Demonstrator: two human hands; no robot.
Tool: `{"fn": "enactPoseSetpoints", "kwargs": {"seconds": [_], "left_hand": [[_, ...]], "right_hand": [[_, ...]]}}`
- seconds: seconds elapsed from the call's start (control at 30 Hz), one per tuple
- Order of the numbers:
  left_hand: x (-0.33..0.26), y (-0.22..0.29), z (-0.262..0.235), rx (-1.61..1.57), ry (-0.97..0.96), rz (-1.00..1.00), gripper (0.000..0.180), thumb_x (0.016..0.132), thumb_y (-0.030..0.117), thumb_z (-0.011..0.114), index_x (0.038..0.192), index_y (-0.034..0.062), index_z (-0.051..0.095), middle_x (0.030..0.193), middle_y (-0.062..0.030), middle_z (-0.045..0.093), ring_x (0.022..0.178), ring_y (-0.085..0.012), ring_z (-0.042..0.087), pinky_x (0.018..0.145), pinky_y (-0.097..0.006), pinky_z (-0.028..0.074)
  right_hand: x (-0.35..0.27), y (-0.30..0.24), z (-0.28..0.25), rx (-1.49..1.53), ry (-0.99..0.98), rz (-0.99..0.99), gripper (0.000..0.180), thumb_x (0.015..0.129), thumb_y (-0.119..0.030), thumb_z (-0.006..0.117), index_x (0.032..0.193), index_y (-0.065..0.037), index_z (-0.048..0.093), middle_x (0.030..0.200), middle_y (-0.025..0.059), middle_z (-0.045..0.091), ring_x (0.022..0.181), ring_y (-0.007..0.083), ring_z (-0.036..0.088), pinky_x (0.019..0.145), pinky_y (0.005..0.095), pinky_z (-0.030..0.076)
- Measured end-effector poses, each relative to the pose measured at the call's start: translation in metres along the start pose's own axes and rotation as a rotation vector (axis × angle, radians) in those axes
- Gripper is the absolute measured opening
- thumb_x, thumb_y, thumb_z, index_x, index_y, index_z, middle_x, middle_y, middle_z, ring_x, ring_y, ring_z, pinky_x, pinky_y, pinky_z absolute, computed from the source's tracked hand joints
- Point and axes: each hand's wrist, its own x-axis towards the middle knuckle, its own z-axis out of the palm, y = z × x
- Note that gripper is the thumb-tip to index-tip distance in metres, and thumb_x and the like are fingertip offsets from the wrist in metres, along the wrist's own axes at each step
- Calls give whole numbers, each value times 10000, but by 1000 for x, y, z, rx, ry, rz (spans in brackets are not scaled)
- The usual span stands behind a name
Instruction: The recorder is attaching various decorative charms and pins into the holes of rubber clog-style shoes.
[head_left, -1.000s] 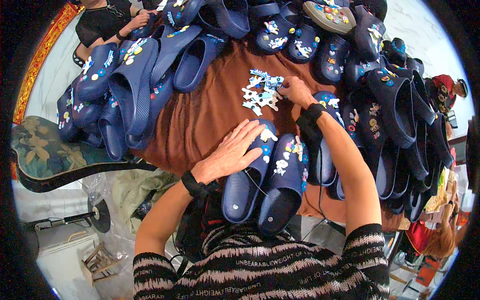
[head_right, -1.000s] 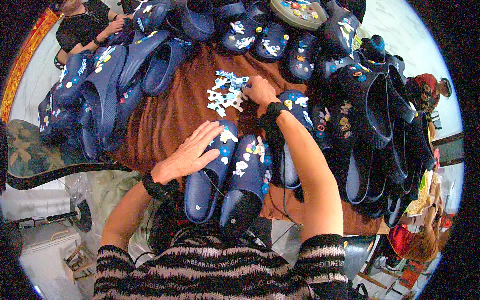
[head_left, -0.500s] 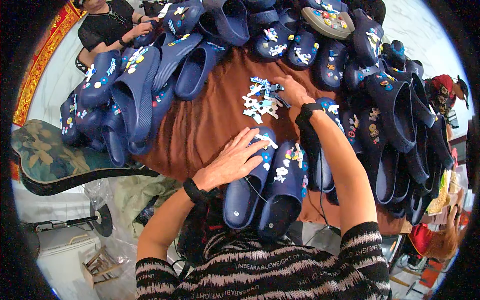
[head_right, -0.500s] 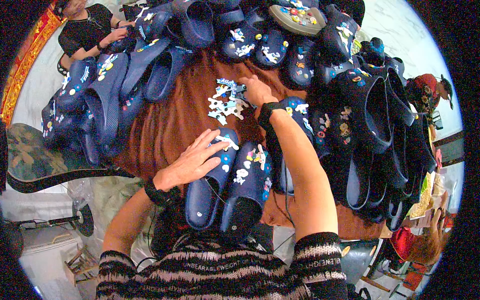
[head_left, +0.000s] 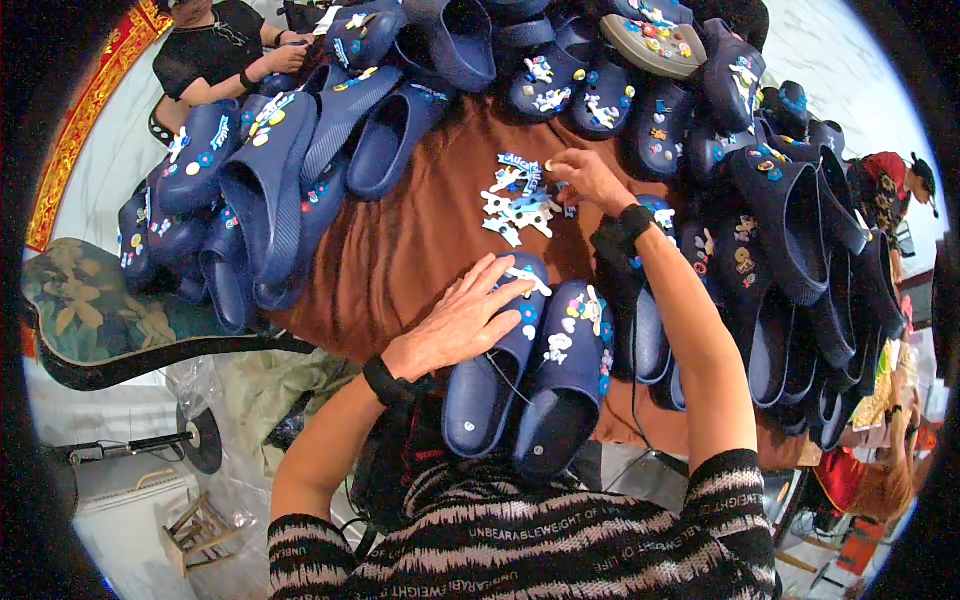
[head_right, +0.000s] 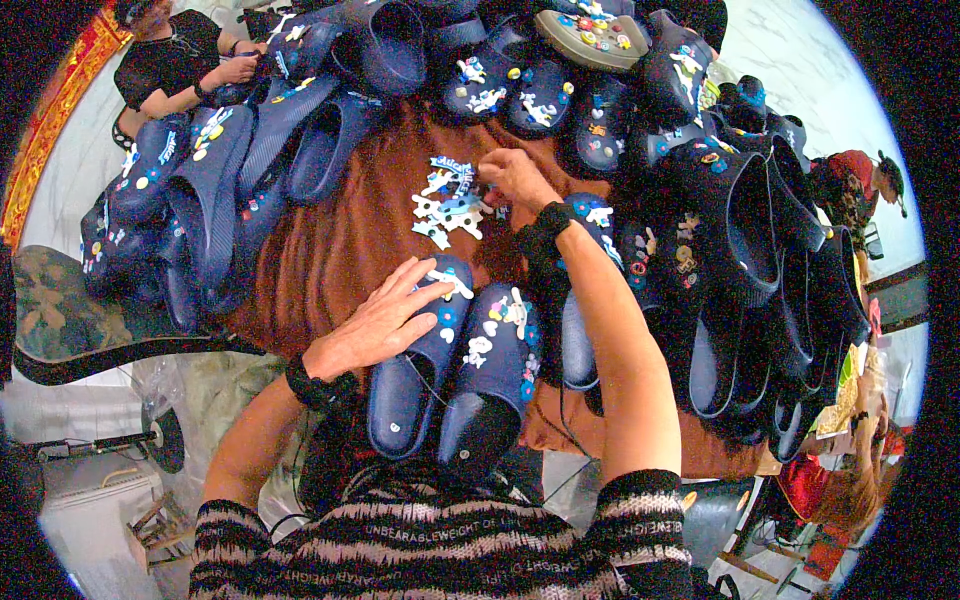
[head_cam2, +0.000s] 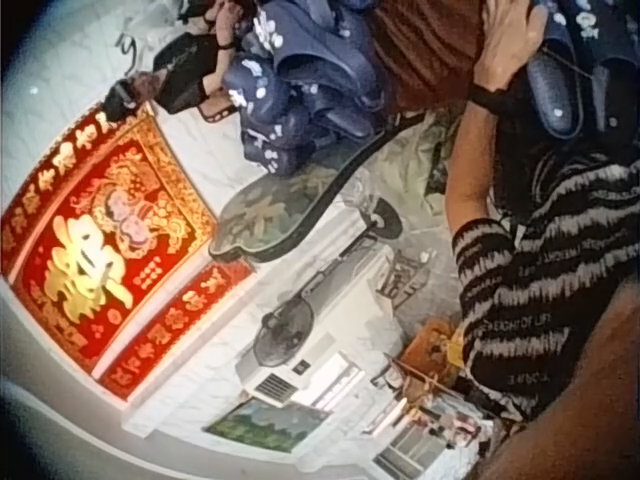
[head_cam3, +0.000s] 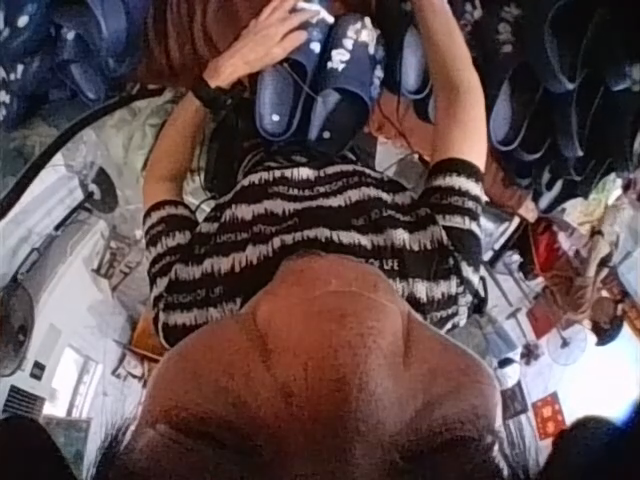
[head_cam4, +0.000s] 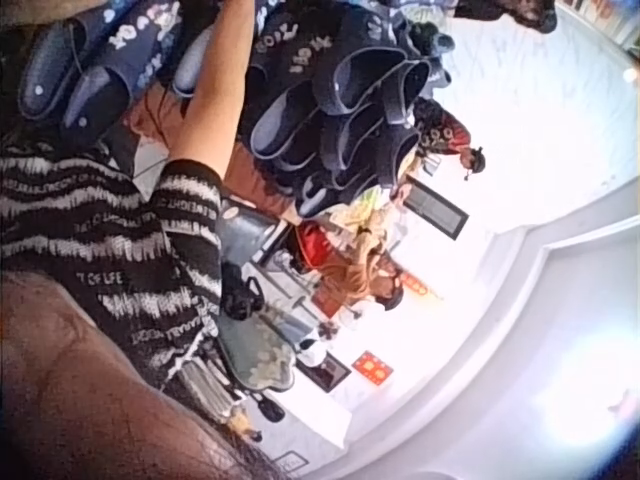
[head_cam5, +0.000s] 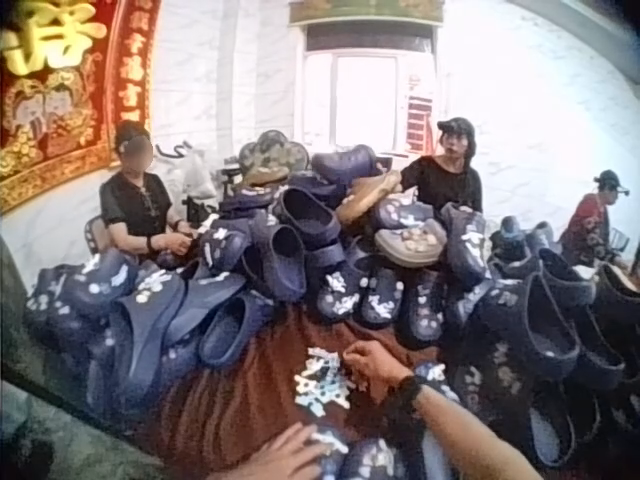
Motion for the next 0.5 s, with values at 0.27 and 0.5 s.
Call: {"fn": "enactPoseSetpoints", "kwargs": {"seconds": [0.27, 0.5], "left_hand": [[4, 3, 1, -25, -17, 13, 467, 1004, 280, 516, 1452, 157, 471, 1564, -229, 299, 1462, -462, 237, 1200, -524, 226], [7, -1, 2, -11, -12, 19, 479, 1005, 279, 519, 1464, 158, 457, 1568, -220, 297, 1469, -462, 223, 1202, -526, 219]], "right_hand": [[3, 17, 0, -735, 94, 168, 401, 787, -324, 732, 1047, -19, 724, 1101, 225, 710, 1047, 383, 684, 917, 474, 540], [10, 17, 1, -356, 121, -44, 228, 874, -148, 664, 1003, 35, 706, 780, 157, 717, 626, 217, 687, 597, 363, 544]]}}
